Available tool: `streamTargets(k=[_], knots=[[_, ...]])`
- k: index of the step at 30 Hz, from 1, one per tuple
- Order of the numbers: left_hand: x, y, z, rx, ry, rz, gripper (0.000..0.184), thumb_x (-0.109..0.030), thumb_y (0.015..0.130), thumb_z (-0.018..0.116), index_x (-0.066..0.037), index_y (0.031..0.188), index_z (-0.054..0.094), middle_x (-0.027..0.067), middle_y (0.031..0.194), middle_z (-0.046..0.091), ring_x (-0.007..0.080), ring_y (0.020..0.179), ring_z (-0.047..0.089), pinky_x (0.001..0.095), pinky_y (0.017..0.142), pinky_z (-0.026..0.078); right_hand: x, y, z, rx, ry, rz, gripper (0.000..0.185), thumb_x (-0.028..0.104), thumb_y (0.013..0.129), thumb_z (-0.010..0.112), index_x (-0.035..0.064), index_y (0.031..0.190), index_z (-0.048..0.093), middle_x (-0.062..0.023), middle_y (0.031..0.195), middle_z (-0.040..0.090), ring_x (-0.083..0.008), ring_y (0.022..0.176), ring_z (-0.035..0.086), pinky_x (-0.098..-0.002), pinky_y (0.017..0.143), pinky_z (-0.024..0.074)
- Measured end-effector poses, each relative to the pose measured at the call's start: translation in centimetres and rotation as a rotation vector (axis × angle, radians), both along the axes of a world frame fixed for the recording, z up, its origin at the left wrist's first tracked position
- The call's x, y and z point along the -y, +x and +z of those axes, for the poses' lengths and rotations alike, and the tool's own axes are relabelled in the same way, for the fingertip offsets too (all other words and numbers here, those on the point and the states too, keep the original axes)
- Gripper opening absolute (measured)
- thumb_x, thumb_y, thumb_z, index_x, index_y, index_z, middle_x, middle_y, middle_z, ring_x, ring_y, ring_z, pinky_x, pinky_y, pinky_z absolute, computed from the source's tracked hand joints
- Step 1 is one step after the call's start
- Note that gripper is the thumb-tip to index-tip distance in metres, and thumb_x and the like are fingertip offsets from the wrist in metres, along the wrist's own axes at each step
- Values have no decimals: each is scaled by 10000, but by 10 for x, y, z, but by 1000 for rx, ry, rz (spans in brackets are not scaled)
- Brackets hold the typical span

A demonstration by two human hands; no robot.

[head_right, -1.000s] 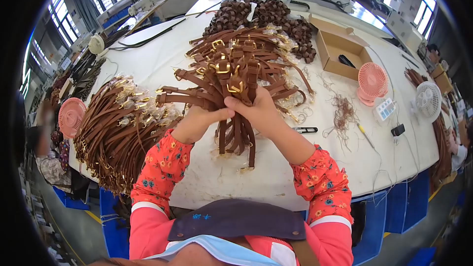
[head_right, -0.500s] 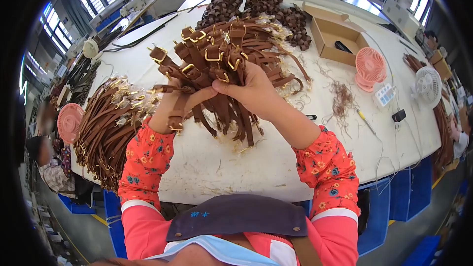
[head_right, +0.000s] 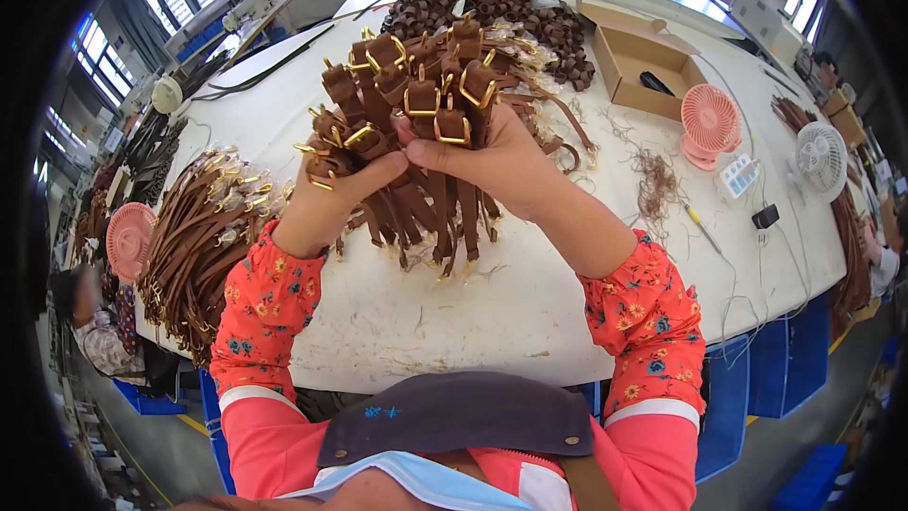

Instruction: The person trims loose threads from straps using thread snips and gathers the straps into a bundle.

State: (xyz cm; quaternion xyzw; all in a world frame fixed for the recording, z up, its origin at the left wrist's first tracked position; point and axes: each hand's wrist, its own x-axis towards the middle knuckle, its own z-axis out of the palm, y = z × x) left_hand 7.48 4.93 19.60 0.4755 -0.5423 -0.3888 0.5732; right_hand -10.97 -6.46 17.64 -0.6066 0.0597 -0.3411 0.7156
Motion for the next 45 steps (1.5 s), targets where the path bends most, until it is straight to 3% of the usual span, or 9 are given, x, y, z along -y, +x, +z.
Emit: streamTargets(k=[13, 21, 24, 26, 29, 32, 36, 40, 45], knots=[[-8, 42, 4, 254, 278, 85, 309, -68, 920, 772, -20, 1214, 692, 20, 1081, 738, 101, 975, 676, 287, 877, 562, 13, -26, 8, -602, -881, -256, 434, 244, 921, 825, 60, 1290, 690, -51, 1169, 732, -176, 1034, 684, -335, 942, 531], [-25, 38, 20, 271, 24, 185, 274, -105, 923, 808, -46, 1173, 712, -2, 1062, 739, 72, 941, 680, 254, 852, 554, 29, -84, 72, -171, -146, -96, 319, 264, 993, 751, 121, 1245, 616, -51, 1173, 724, -165, 1129, 692, -330, 899, 592], [-23, 36, 37, -72, 84, 145, 304, -113, 924, 810, -57, 1200, 695, 9, 1095, 728, 101, 1011, 682, 283, 886, 564, 47, -84, 60, -329, -261, -217, 281, 287, 1030, 688, 124, 1238, 593, -160, 1325, 683, -215, 1085, 730, -362, 771, 660], [-15, 31, 25, 229, 19, 136, 318, -108, 923, 806, -59, 1213, 688, 11, 1093, 726, 106, 1012, 683, 286, 883, 564, 39, -88, 61, -492, -289, -281, 256, 294, 1061, 635, 124, 1245, 582, -205, 1394, 650, -229, 1083, 734, -395, 859, 641], [-18, 13, 44, 148, -17, 52, 361, -129, 940, 791, -55, 1268, 657, 25, 1083, 731, 94, 964, 687, 271, 810, 578, 26, -103, 75, -95, -311, -73, 281, 316, 1062, 637, 117, 1253, 584, -172, 1330, 692, -199, 1088, 724, -404, 899, 622], [-8, 11, 46, 83, -53, 81, 317, -125, 962, 757, -24, 1244, 654, 47, 1095, 722, 100, 835, 691, 252, 653, 582, 39, -102, 67, -454, -362, -278, 295, 325, 1075, 613, 103, 1267, 587, -181, 1329, 685, -229, 977, 760, -362, 838, 632], [-9, 7, 50, -72, -32, -20, 237, -148, 998, 700, -34, 1198, 645, 98, 1121, 723, 135, 783, 720, 281, 674, 611, 20, -125, 82, -112, -224, -205, 327, 348, 1082, 598, 79, 1267, 581, -172, 1290, 690, -253, 890, 779, -381, 797, 650], [-7, -1, 44, -21, 121, -95, 227, -104, 1015, 652, -72, 1224, 569, 155, 1175, 717, 215, 789, 763, 312, 742, 628, 43, -126, 54, -426, -475, -545, 407, 380, 988, 746, 81, 1262, 704, -79, 1103, 771, -183, 930, 760, -311, 779, 615], [-10, 6, 58, -396, -39, -357, 200, -97, 1035, 623, -87, 1213, 532, 177, 1253, 682, 272, 901, 788, 368, 802, 666, 14, -127, 73, 35, -143, -107, 326, 262, 1058, 646, 86, 1322, 570, -237, 1332, 667, -313, 854, 785, -429, 789, 670]])
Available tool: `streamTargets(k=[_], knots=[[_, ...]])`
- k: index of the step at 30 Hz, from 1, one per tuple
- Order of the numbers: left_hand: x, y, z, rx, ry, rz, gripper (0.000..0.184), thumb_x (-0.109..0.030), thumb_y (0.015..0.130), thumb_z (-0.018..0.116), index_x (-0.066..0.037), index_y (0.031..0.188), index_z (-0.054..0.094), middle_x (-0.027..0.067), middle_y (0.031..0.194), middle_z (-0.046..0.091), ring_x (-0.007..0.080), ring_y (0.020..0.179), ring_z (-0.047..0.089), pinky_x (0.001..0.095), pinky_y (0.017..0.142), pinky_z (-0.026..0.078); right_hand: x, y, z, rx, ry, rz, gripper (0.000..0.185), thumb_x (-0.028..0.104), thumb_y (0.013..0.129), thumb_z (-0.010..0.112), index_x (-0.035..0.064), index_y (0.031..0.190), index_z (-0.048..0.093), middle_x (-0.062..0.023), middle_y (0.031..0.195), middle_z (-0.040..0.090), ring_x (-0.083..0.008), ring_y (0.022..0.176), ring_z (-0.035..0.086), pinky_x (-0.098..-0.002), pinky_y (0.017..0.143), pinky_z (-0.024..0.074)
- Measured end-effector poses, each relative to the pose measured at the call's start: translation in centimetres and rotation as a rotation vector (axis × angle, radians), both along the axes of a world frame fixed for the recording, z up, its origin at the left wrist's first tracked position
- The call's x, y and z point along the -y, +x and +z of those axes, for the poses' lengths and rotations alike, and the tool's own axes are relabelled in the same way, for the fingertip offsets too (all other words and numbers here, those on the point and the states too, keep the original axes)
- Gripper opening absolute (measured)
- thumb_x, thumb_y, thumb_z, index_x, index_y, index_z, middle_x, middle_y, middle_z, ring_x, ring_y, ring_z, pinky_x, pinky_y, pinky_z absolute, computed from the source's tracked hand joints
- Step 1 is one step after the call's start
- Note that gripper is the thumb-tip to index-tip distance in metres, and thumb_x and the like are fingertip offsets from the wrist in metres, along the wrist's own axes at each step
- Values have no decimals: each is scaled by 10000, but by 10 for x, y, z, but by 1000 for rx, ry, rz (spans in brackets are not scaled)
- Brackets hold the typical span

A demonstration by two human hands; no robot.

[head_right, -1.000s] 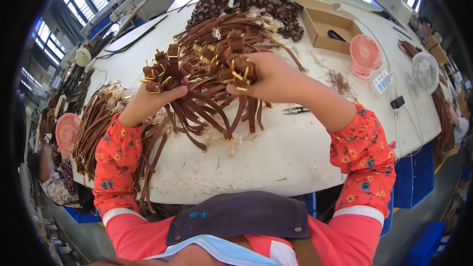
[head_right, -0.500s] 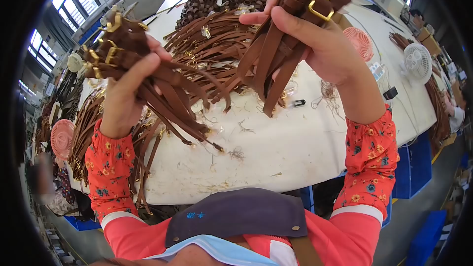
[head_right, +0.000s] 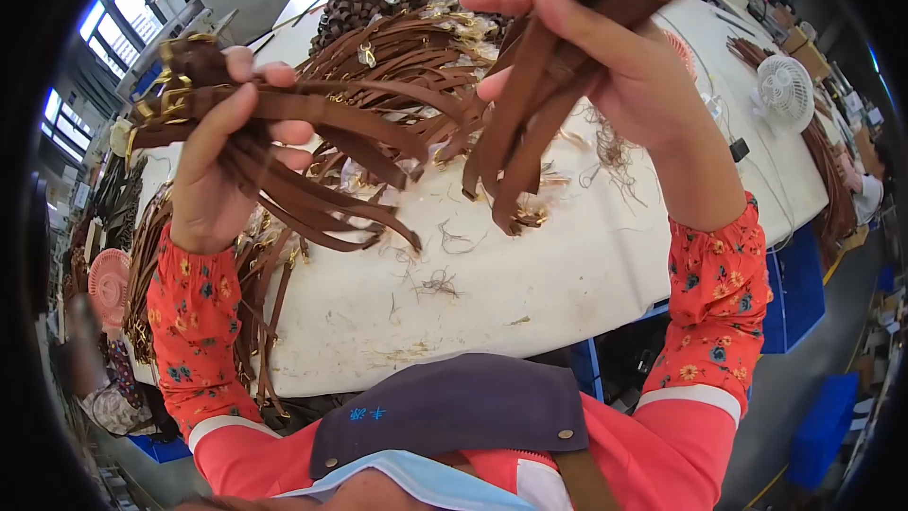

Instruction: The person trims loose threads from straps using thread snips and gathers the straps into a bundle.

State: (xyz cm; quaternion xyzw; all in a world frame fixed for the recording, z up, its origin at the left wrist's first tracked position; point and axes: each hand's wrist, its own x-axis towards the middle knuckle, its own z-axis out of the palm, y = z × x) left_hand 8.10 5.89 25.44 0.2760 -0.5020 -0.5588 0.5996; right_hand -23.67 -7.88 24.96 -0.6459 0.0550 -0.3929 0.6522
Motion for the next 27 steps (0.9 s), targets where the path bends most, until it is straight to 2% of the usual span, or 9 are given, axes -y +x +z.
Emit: streamTargets(k=[2, 7, 10, 14, 17, 18, 21, 24, 27], knots=[[8, -6, -8, 331, 185, 185, 214, -119, 1048, 621, -97, 1226, 503, 161, 1252, 668, 285, 964, 782, 384, 832, 662, 13, 4, -4, -524, -124, -373, 416, 282, 1025, 700, 69, 1355, 563, -205, 1259, 711, -277, 834, 783, -407, 775, 671], [-14, -14, 3, 153, -56, 9, 154, -113, 1065, 594, -120, 1170, 483, 149, 1285, 632, 319, 1032, 766, 412, 861, 659, 7, -24, 4, 16, -67, 32, 320, 332, 1100, 558, 69, 1282, 546, -237, 1479, 577, -316, 1003, 772, -456, 826, 668], [3, -16, -1, 516, 56, 201, 80, -166, 1092, 559, -111, 1129, 515, 127, 1260, 638, 313, 1027, 764, 431, 887, 665, 10, -14, -9, -461, -174, -460, 360, 268, 1059, 647, 48, 1338, 588, -175, 1370, 668, -293, 974, 779, -380, 823, 664], [-11, -10, 5, 8, -132, -68, 103, -202, 1099, 555, -118, 1140, 513, 110, 1181, 660, 315, 1029, 763, 422, 856, 667, 2, -19, -1, -17, -60, -117, 328, 225, 1067, 626, 54, 1342, 574, -203, 1374, 661, -294, 982, 778, -395, 815, 668], [1, -8, -3, 564, 9, 219, 133, -223, 1099, 572, -114, 1154, 519, 118, 1217, 663, 309, 1048, 758, 377, 787, 642, 10, -19, -4, -344, -83, -419, 339, 275, 1079, 600, 69, 1346, 557, -189, 1457, 599, -326, 1025, 769, -414, 803, 672], [-3, -12, -1, 478, -11, 148, 129, -227, 1103, 564, -119, 1155, 515, 118, 1223, 659, 299, 1062, 754, 403, 830, 647, -4, -15, 4, -360, -115, -409, 278, 282, 1094, 569, 76, 1281, 568, -202, 1535, 533, -322, 1049, 763, -426, 830, 667], [-7, -10, -3, 18, -162, -88, 163, -260, 1115, 540, -131, 1210, 509, 124, 1251, 648, 295, 1073, 750, 420, 913, 639, 0, -25, -1, -22, -73, -127, 380, 307, 1063, 637, 31, 1324, 606, -201, 1311, 692, -295, 985, 781, -350, 805, 660], [7, -10, -7, 692, -13, 158, 175, -217, 1095, 578, -130, 1232, 511, 111, 1252, 659, 280, 1080, 751, 402, 925, 625, 22, -17, -16, -431, -225, -587, 293, 275, 1070, 622, 27, 1225, 637, -207, 1282, 707, -259, 953, 782, -356, 722, 668], [-3, -10, -2, 91, -209, -69, 90, -166, 1101, 547, -142, 1175, 501, 96, 1238, 658, 281, 1076, 752, 415, 882, 638, -2, -25, 5, 42, -174, -23, 223, 271, 1112, 526, 66, 1196, 549, -214, 1451, 606, -349, 1085, 754, -357, 687, 673]])
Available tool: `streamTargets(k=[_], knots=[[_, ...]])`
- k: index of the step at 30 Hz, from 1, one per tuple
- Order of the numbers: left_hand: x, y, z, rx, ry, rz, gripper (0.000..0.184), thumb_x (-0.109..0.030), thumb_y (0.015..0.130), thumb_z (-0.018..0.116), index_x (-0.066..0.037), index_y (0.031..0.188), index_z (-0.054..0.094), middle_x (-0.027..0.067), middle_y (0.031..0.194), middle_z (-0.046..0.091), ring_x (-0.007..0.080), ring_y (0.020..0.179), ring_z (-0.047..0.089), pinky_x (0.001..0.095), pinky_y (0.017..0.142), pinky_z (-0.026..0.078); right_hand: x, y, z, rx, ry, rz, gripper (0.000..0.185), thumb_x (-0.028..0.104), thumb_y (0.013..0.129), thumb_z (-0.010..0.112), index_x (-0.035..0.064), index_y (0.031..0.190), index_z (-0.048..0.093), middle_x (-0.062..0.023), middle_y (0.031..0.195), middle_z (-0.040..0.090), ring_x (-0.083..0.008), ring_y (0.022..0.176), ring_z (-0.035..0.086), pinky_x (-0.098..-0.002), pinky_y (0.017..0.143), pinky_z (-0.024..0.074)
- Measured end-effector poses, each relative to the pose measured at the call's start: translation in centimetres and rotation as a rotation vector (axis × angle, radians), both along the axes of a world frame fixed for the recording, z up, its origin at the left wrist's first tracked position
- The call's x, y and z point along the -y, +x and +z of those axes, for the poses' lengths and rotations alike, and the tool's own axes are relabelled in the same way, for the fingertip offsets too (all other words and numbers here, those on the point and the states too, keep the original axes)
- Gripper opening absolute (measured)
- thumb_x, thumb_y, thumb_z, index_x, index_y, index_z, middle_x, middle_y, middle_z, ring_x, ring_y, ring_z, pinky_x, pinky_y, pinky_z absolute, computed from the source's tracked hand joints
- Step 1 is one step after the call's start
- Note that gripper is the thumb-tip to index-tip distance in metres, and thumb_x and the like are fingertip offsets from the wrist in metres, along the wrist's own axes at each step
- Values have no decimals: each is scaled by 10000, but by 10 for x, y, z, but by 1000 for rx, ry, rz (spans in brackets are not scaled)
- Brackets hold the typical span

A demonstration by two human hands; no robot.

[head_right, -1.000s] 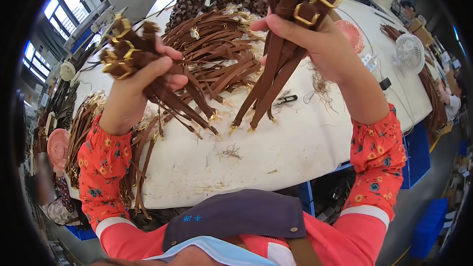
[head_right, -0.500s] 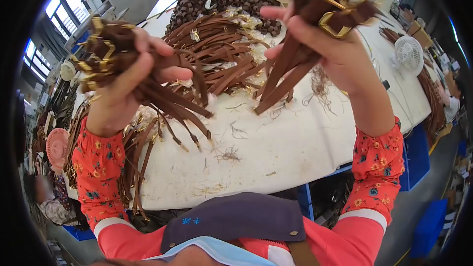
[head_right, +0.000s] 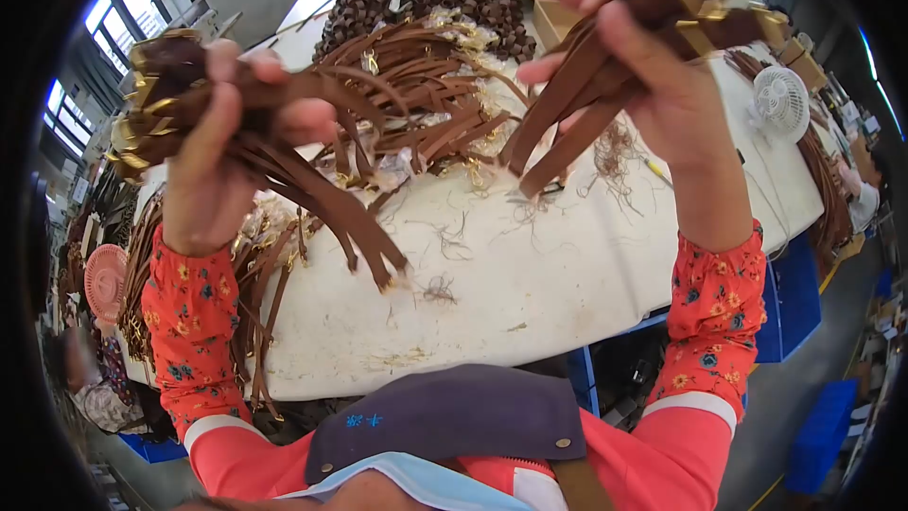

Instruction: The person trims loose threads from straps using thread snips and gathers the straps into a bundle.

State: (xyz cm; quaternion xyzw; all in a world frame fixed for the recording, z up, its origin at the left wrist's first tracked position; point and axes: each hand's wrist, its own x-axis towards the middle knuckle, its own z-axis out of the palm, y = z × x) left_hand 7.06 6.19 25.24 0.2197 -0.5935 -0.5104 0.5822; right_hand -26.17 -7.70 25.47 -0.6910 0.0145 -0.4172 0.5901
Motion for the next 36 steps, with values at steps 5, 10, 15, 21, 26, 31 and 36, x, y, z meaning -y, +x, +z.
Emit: streamTargets(k=[5, 10, 15, 21, 26, 31, 36], knots=[[-5, -1, 4, 277, 196, 219, 132, -166, 1103, 548, -115, 1202, 477, 122, 1205, 640, 258, 940, 762, 376, 820, 639, 9, 11, -7, -310, 38, -497, 490, 359, 1063, 628, 20, 1410, 559, -219, 1303, 689, -313, 977, 780, -354, 617, 662], [-1, 6, 3, 238, 35, 263, 112, -185, 1107, 547, -140, 1195, 495, 79, 1187, 627, 186, 899, 726, 351, 824, 616, 28, -5, -9, -116, 113, -247, 349, 247, 1097, 560, 46, 1383, 560, -229, 1413, 625, -351, 1025, 768, -379, 704, 682], [3, 13, 0, -180, -108, -83, 122, -153, 1096, 571, -133, 1195, 503, 71, 1154, 617, 105, 766, 592, 342, 792, 568, 13, 7, -2, -82, 78, -155, 420, 291, 1079, 596, 40, 1414, 565, -191, 1320, 691, -338, 971, 778, -357, 633, 674], [-2, 22, 6, 103, -184, 38, 147, -179, 1108, 561, -146, 1224, 476, 51, 1164, 596, 75, 709, 553, 310, 772, 527, 3, 7, -4, -139, 84, -226, 454, 356, 1029, 678, 26, 1336, 628, -139, 1256, 730, -282, 927, 787, -331, 595, 661], [6, 12, -3, 535, 45, 351, 120, -138, 1084, 586, -143, 1159, 494, 24, 1032, 624, 90, 650, 548, 272, 690, 499, 25, 12, -14, -269, 32, -425, 444, 324, 1047, 657, -11, 1331, 592, -184, 1177, 737, -316, 898, 787, -352, 604, 663], [5, 31, -7, 36, 53, 222, 129, -133, 1056, 644, -104, 1141, 551, 65, 1049, 657, 84, 693, 542, 298, 697, 513, 35, 21, -24, -111, 157, -310, 369, 310, 1034, 683, 21, 1255, 622, -148, 1075, 751, -313, 912, 789, -369, 621, 667], [-6, 32, 3, -53, -113, 104, 134, -182, 1082, 618, -163, 1163, 513, 17, 1084, 591, 17, 625, 465, 257, 688, 469, 8, 16, -18, 158, 133, 78, 246, 205, 1076, 592, 15, 1230, 615, -185, 1108, 725, -349, 924, 785, -407, 763, 678]])
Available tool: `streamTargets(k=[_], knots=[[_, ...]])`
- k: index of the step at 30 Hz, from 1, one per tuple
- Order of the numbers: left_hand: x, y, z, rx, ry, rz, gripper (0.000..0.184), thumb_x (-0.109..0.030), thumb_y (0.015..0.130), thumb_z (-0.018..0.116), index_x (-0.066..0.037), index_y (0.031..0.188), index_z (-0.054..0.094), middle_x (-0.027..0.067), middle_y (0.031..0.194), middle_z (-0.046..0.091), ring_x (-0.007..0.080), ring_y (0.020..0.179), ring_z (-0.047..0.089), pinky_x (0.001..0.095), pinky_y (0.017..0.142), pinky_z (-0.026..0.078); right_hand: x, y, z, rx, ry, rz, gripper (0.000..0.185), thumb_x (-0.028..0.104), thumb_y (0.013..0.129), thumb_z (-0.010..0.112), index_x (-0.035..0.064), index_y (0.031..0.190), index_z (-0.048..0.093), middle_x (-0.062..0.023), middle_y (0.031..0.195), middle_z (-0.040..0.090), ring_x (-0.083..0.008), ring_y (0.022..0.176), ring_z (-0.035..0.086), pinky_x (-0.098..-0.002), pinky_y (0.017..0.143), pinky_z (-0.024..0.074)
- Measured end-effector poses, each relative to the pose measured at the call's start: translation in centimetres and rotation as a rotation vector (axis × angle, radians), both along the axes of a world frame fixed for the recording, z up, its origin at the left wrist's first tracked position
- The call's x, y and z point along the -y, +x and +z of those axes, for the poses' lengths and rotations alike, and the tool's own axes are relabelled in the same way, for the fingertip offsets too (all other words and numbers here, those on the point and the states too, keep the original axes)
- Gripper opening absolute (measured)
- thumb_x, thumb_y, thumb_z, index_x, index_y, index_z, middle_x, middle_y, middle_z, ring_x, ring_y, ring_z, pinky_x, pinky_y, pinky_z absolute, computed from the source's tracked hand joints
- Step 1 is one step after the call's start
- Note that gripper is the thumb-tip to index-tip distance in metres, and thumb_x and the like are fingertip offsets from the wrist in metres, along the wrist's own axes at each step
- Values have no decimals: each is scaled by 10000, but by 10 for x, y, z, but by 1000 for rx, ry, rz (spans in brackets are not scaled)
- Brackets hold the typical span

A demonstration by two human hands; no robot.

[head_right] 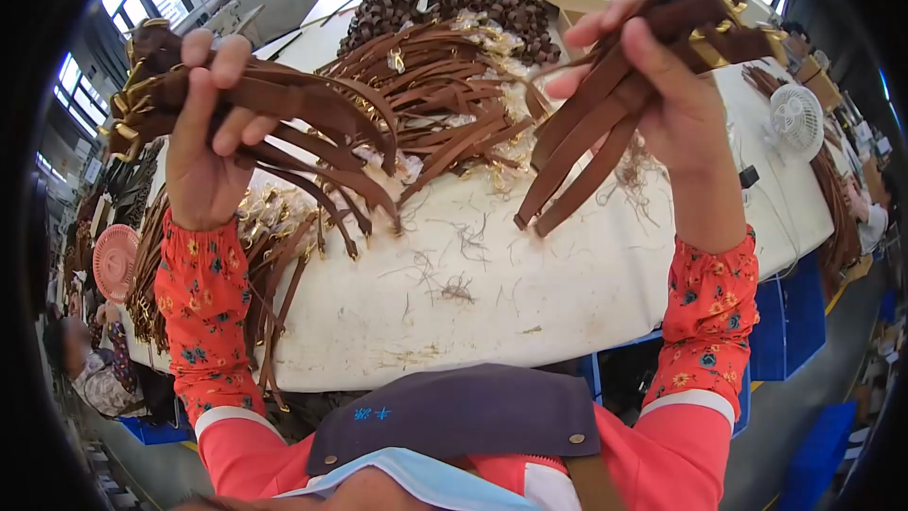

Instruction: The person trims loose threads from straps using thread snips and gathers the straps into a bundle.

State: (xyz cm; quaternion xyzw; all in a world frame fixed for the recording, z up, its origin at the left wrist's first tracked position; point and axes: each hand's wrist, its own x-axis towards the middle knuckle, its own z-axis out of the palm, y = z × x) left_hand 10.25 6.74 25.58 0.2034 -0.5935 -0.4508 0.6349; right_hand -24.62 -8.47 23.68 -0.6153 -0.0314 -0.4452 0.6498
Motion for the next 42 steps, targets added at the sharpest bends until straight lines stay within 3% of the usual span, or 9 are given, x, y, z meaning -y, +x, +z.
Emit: streamTargets(k=[4, 8, 12, 15, 20, 23, 27, 33, 42], knots=[[10, -4, -4, 388, 235, 246, 183, -136, 1064, 628, -163, 1204, 513, 15, 1029, 600, 44, 625, 448, 260, 682, 466, 20, 9, 3, -614, 13, -396, 328, 275, 1026, 694, 23, 1225, 627, -102, 1001, 744, -298, 925, 789, -413, 761, 674], [6, 4, -7, 112, 42, -45, 176, -98, 1069, 596, -143, 1202, 489, 30, 1021, 614, 48, 597, 456, 239, 625, 468, -1, 16, -9, -100, 32, -54, 328, 295, 1028, 696, 26, 1192, 603, -107, 1021, 714, -291, 925, 786, -420, 801, 671], [11, -1, -6, 449, 129, 276, 66, -94, 1052, 635, -72, 1096, 590, 39, 946, 666, 66, 638, 505, 269, 640, 491, 2, 40, -17, -444, 3, -435, 281, 266, 1022, 707, 8, 1132, 680, -89, 985, 726, -261, 890, 787, -345, 579, 648], [11, 12, 2, 98, 39, 85, 173, -167, 1047, 666, -86, 1165, 569, 69, 1022, 690, 64, 641, 500, 296, 661, 504, -6, 37, -6, -311, -18, -400, 279, 259, 1018, 714, 30, 1173, 675, -83, 998, 739, -250, 875, 787, -338, 618, 653], [13, 9, 7, 347, 194, 217, 225, -218, 1073, 635, -105, 1259, 573, 50, 1080, 673, 69, 740, 553, 272, 724, 492, -18, 76, 4, -298, -125, -347, 352, 288, 997, 757, 47, 1240, 675, -45, 1091, 757, -114, 874, 742, -286, 727, 628], [14, -6, 7, 502, 199, 266, 221, -233, 1062, 658, -103, 1236, 620, 40, 1106, 707, 92, 903, 625, 283, 810, 515, -28, 92, 21, -749, -307, -420, 415, 244, 992, 768, 60, 1335, 624, -27, 1152, 751, -69, 935, 705, -249, 788, 589], [10, -19, -1, 707, 167, 423, 314, -219, 1049, 683, -90, 1334, 658, 5, 1227, 711, 134, 1159, 639, 331, 979, 515, -36, 125, 15, -435, -444, -352, 476, 219, 981, 782, 41, 1371, 576, -23, 1199, 733, -74, 1037, 660, -253, 911, 542], [23, -11, -22, 326, 184, 259, 379, -228, 1022, 727, -36, 1339, 648, 23, 1225, 713, 111, 1126, 645, 303, 1000, 522, -16, 148, 3, -386, -529, -343, 455, 255, 987, 777, 82, 1372, 608, -17, 1212, 724, -95, 1107, 647, -276, 981, 525], [22, -10, -31, 378, 236, 287, 402, -219, 1023, 720, -28, 1365, 629, 37, 1241, 704, 125, 1121, 651, 327, 980, 536, -17, 155, -1, -275, -276, 0, 466, 357, 993, 763, 77, 1347, 647, -11, 1217, 715, -113, 1119, 636, -298, 988, 519]])
